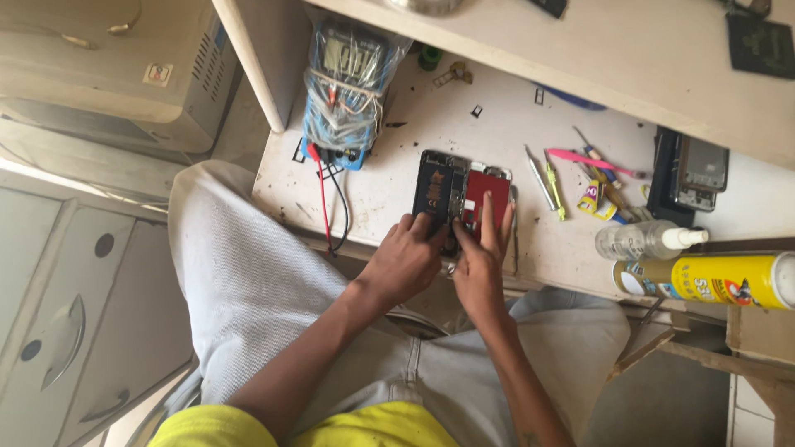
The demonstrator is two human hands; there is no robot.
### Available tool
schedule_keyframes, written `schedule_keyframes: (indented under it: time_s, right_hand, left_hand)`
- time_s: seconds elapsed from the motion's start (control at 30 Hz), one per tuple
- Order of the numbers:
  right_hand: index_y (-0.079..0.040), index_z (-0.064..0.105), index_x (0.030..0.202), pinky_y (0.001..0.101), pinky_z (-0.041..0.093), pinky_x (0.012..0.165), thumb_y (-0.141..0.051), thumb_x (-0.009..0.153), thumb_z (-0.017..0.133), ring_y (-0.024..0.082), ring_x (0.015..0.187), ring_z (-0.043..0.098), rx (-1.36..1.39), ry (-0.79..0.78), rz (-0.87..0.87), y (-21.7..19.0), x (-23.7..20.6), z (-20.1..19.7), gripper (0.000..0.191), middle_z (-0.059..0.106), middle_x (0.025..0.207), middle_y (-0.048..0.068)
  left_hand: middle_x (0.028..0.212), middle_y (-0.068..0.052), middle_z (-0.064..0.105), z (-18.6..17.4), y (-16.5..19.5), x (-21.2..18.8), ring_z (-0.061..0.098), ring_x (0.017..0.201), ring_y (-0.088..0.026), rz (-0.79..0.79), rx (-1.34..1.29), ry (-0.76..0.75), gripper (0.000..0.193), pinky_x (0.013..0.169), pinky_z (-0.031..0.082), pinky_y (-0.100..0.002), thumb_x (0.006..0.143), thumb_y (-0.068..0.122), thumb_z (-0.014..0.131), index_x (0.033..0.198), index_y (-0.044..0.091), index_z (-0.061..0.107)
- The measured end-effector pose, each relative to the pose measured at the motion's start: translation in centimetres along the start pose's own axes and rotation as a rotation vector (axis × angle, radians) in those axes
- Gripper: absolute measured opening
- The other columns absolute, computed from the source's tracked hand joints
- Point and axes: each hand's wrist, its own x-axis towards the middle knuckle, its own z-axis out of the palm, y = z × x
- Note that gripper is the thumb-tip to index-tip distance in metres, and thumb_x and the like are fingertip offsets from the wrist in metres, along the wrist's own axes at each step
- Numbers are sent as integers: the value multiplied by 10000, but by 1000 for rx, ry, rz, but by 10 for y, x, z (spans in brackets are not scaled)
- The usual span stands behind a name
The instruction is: The person works on a disassembled smartphone at a small workbench, manipulating the internal components and the detached red display assembly with their fingers and a screwdriver. They then reassemble the phone, press the display into place, and press the screen to test the assembled phone.
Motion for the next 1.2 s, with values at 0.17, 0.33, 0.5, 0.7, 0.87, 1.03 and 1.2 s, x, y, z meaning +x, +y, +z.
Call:
schedule_keyframes:
  time_s: [0.17, 0.33, 0.5, 0.7, 0.87, 1.03, 1.2]
  right_hand:
    - [-26, 736, 1220, 540, 230, 1262, 206, 774, 521, 523, 1579, 83, 37, 21, 33, 12, 3, 8, 546, 253, 1699, 193]
    - [-101, 787, 1157, 508, 249, 1234, 211, 777, 510, 506, 1565, 91, 116, 9, 153, 33, 4, 12, 565, 255, 1691, 174]
    - [-125, 788, 1172, 499, 245, 1261, 189, 877, 531, 455, 1575, 202, 134, 47, 181, 40, 3, 13, 502, 344, 1674, 156]
    - [-116, 746, 1241, 497, 288, 1252, 209, 808, 505, 463, 1561, 254, 58, 62, 91, 24, -3, 1, 593, 385, 1645, 167]
    - [-81, 720, 1286, 506, 295, 1235, 217, 781, 502, 466, 1554, 245, 22, 16, 65, 9, -2, -7, 627, 359, 1646, 188]
    - [-25, 698, 1294, 530, 270, 1243, 212, 754, 516, 472, 1555, 229, -45, -21, 11, 1, 2, -15, 617, 347, 1639, 227]
    - [1, 680, 1310, 557, 270, 1242, 170, 767, 557, 495, 1535, 249, -191, -51, -79, -4, 5, -18, 581, 359, 1619, 250]
  left_hand:
    - [1087, -183, 592, 0, 12, 7, 589, 988, -337, 4, 167, -8, 486, 806, 528, -445, 803, 161, 653, 1258, -8, 619]
    - [1068, -174, 599, 0, 15, 7, 595, 966, -315, 18, 224, 7, 481, 779, 523, -431, 798, 173, 652, 1238, -21, 629]
    - [1058, -169, 604, 1, 15, 7, 602, 956, -309, 12, 218, 33, 480, 774, 521, -423, 803, 159, 649, 1253, -9, 639]
    - [1069, -174, 605, 2, 15, 7, 605, 982, -319, 2, 178, 49, 514, 788, 533, -433, 778, 157, 668, 1265, -5, 635]
    - [1084, -201, 596, 0, 11, 7, 596, 977, -348, 14, 111, 52, 543, 813, 530, -448, 757, 161, 695, 1269, -10, 632]
    - [1036, -200, 587, -6, 2, 4, 583, 946, -375, 39, -56, 35, 425, 850, 516, -463, 801, 145, 698, 1197, -10, 668]
    - [1006, -193, 593, -9, -3, 4, 587, 936, -382, -21, -177, -13, 125, 868, 514, -478, 859, 116, 673, 956, 37, 677]
